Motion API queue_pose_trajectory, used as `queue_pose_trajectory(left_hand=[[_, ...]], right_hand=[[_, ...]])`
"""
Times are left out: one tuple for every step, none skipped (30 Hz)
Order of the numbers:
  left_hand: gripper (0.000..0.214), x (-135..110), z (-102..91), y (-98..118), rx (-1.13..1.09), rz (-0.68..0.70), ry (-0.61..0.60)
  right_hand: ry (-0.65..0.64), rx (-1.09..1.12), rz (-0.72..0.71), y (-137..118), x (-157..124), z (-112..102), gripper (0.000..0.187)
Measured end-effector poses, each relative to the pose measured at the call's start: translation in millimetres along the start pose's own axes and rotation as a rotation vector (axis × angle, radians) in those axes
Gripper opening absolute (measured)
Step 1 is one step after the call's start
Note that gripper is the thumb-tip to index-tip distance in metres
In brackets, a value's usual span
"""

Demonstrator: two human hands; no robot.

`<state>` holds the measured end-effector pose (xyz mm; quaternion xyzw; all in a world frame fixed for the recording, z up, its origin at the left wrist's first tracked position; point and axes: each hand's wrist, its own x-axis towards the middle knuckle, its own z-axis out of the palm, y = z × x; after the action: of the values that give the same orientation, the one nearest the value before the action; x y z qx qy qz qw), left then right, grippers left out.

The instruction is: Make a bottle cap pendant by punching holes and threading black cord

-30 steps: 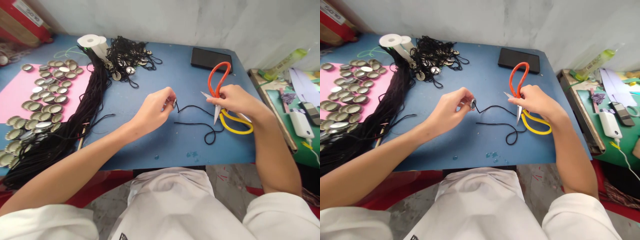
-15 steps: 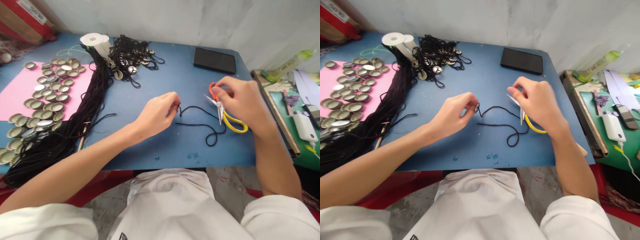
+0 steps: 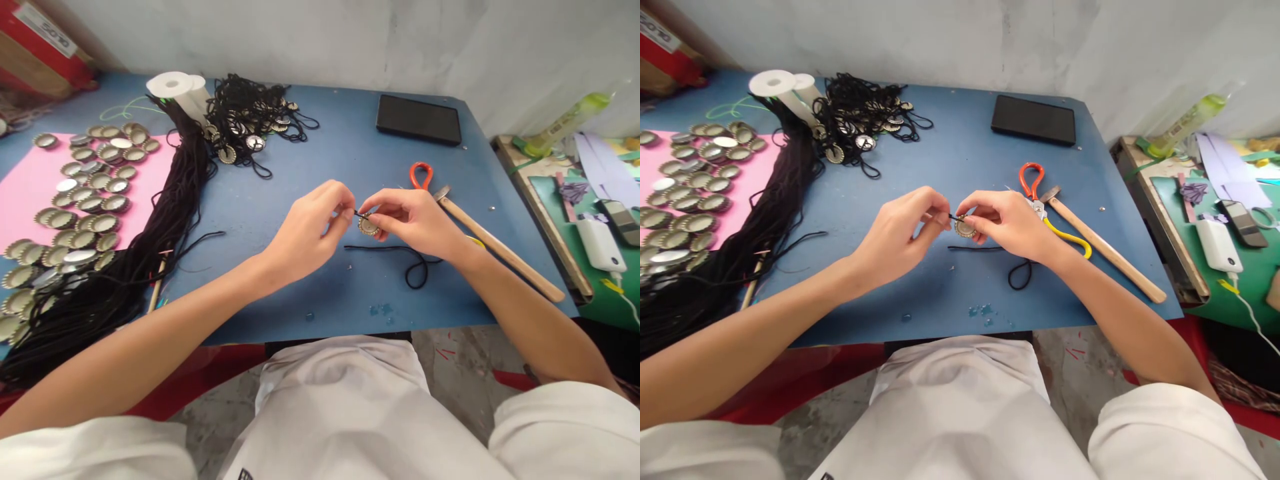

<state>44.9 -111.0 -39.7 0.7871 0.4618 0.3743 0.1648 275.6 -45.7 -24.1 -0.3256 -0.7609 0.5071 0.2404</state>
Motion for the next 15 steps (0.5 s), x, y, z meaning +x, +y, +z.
queue_pose_trajectory(left_hand=[[0.010,2,-2.3,1,-0.088,-0.031,0.016],[0.009,5,-4.6,2,-0.186,-0.064,0.024],[0.009,7,-6.8,3,-0.286,-0.096,0.022],[0.009,9,-9.0,4,-0.382,-0.123,0.013],[0.010,11,-11.0,5,-0.468,-0.144,-0.003],[0.013,12,-12.9,5,-0.542,-0.160,-0.026],[0.016,13,-14.7,6,-0.604,-0.176,-0.053],[0.020,14,-16.5,6,-0.656,-0.192,-0.083],[0.023,14,-18.4,6,-0.696,-0.209,-0.109],[0.025,15,-20.5,6,-0.722,-0.229,-0.132],[0.026,15,-23.0,6,-0.733,-0.247,-0.154],[0.026,15,-26.0,7,-0.732,-0.260,-0.174],[0.026,16,-29.5,8,-0.724,-0.271,-0.193],[0.027,16,-33.5,10,-0.715,-0.279,-0.211],[0.028,17,-38.0,12,-0.712,-0.287,-0.228]], right_hand=[[0.011,-0.007,0.013,1,1,-2,0.021],[0.024,-0.019,0.025,1,2,-3,0.020],[0.037,-0.035,0.034,2,2,-4,0.018],[0.046,-0.053,0.040,2,2,-5,0.018],[0.055,-0.069,0.042,1,3,-6,0.017],[0.061,-0.084,0.043,1,3,-7,0.018],[0.066,-0.095,0.046,0,3,-8,0.018],[0.069,-0.103,0.050,0,3,-9,0.017],[0.073,-0.114,0.053,0,3,-9,0.016],[0.078,-0.133,0.055,0,3,-10,0.014],[0.084,-0.158,0.055,0,3,-10,0.013],[0.091,-0.188,0.054,1,3,-11,0.011],[0.098,-0.219,0.052,1,3,-11,0.010],[0.105,-0.249,0.050,2,3,-12,0.010],[0.111,-0.275,0.049,3,3,-12,0.011]])
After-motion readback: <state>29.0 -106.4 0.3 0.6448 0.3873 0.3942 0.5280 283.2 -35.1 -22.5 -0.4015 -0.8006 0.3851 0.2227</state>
